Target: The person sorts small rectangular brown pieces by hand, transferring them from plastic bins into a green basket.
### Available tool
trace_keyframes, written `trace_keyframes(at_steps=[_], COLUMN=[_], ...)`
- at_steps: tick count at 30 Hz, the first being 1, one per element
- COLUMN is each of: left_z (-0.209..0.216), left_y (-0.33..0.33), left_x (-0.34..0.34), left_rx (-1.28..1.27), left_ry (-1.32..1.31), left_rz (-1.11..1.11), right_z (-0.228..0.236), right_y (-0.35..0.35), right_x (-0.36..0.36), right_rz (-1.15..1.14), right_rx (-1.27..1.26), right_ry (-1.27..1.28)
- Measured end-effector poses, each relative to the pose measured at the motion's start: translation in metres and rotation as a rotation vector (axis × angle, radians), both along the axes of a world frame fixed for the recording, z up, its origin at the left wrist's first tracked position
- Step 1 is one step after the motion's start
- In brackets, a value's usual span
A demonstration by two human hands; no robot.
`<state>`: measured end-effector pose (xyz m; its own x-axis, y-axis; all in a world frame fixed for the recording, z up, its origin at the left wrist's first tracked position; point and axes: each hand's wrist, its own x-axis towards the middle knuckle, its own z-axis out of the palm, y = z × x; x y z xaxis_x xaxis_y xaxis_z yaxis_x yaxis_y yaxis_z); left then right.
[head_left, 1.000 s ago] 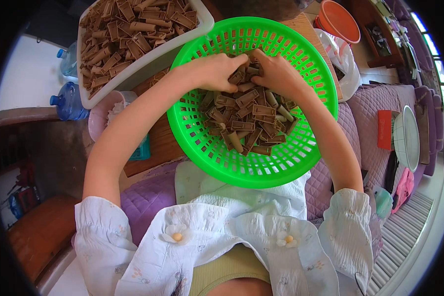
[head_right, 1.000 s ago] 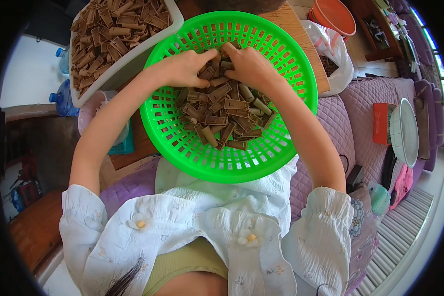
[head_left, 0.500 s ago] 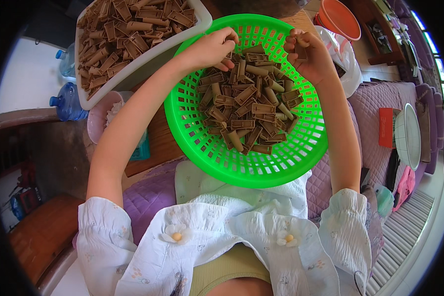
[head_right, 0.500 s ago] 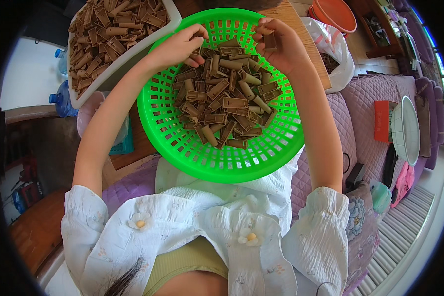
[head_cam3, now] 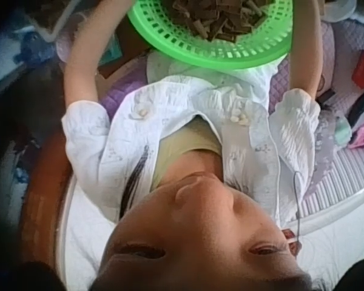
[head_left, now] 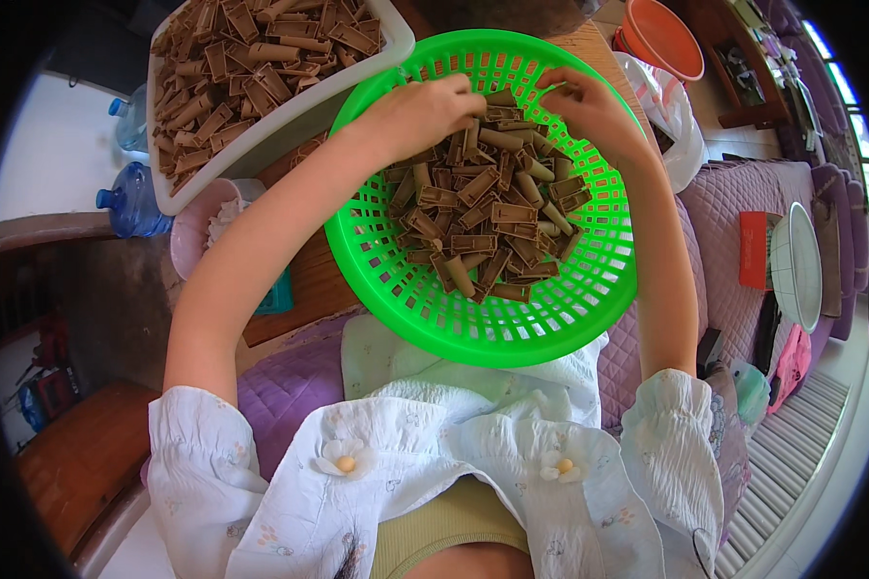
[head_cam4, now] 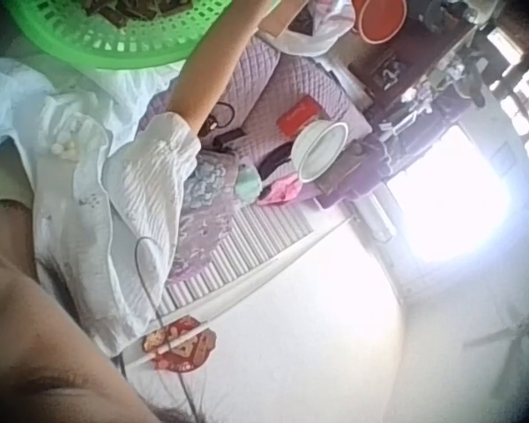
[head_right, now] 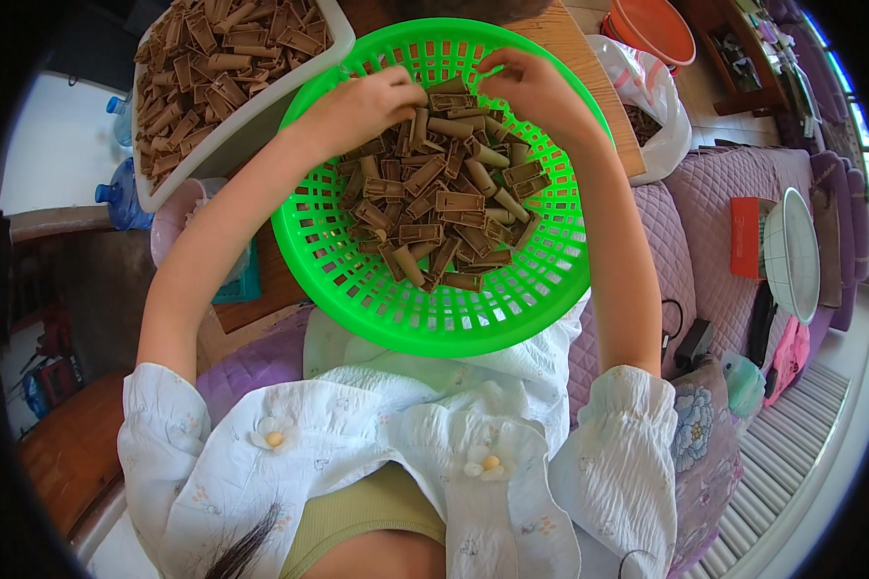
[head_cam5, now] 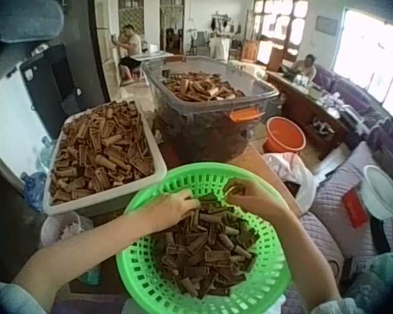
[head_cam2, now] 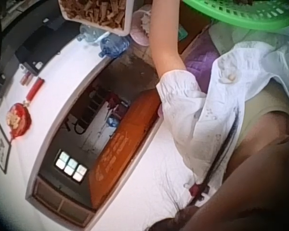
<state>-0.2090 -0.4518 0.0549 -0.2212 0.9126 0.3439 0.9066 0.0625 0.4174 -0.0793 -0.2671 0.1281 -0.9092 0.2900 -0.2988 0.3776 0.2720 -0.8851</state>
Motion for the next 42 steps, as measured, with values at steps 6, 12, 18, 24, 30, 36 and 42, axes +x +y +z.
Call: trace_keyframes(at_steps=[6, 12, 18, 24, 30, 36, 42], left_z=[0.004, 0.006, 0.004, 0.021, 0.002, 0.014, 0.02], left_y=[0.007, 0.004, 0.002, 0.009, -0.002, 0.015, 0.019], left_x=[0.018, 0.016, 0.011, 0.021, 0.011, 0.018, 0.006], left_rx=[-0.195, -0.27, -0.318, -0.054, 0.066, 0.136, 0.023], left_ry=[0.316, 0.203, 0.146, 0.031, -0.151, -0.249, -0.36], left_rz=[-0.22, -0.059, 0.01, 0.116, 0.076, -0.02, -0.068], right_z=[-0.011, -0.012, -0.013, 0.022, 0.05, 0.01, -0.007], right_y=[0.011, 0.014, 0.017, -0.002, -0.041, -0.058, -0.064], right_x=[0.011, 0.008, 0.007, 0.015, 0.039, 0.054, 0.058], right_rz=[0.394, 0.403, 0.284, 0.137, 0.252, 0.261, 0.253], right_rx=[0.715, 0.729, 0.778, 0.812, 0.847, 0.812, 0.88], right_ry=[-0.099, -0.201, -0.017, -0.083, -0.284, -0.293, -0.259])
